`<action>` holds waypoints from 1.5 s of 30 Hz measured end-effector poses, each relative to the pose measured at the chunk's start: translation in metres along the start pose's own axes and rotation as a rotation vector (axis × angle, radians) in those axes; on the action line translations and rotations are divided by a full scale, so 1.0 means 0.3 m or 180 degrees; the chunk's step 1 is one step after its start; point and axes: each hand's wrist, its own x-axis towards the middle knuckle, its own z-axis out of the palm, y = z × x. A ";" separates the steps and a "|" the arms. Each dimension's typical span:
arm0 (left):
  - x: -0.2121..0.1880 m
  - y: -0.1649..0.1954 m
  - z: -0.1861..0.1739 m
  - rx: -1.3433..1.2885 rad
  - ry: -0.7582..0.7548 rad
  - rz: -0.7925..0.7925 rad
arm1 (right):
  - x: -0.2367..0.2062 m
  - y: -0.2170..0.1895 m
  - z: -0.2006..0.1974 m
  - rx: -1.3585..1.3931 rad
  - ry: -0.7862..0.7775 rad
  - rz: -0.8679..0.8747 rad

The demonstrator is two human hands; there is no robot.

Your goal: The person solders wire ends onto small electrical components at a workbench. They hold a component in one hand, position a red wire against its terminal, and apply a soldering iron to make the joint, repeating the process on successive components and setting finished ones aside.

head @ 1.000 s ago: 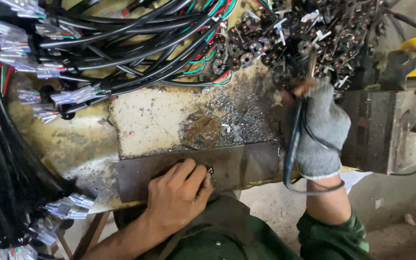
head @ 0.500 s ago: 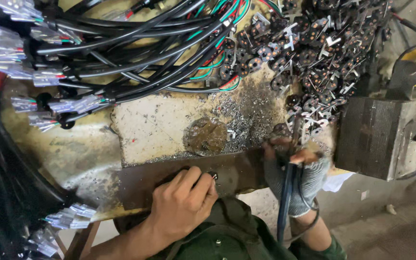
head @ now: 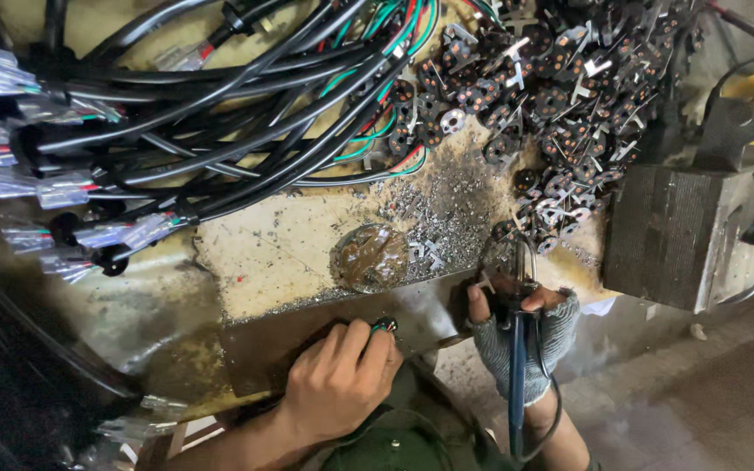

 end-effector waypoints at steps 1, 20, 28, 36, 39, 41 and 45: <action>0.000 -0.002 0.001 0.0024 0.0031 0.0020 | -0.002 0.003 -0.004 -0.0205 -0.0140 -0.0092; 0.009 -0.018 0.000 0.0504 0.0591 0.0063 | 0.172 0.092 -0.143 0.2565 -0.1867 0.2503; 0.008 -0.019 0.009 0.1159 0.0967 -0.0200 | 0.254 0.113 -0.192 0.1409 -0.2490 0.0354; -0.001 -0.017 0.006 0.0723 0.0779 -0.0041 | 0.192 0.023 -0.138 0.1551 -0.2592 -0.0232; -0.001 -0.014 -0.003 0.0638 0.0639 0.0057 | 0.129 -0.032 -0.099 0.1876 -0.2359 -0.0309; 0.002 -0.009 -0.009 0.0593 0.0620 0.0038 | 0.130 -0.033 -0.109 0.2148 -0.2102 -0.0150; 0.017 0.006 -0.016 0.0337 0.0650 -0.0121 | 0.217 -0.011 -0.137 0.1981 -0.1610 0.0201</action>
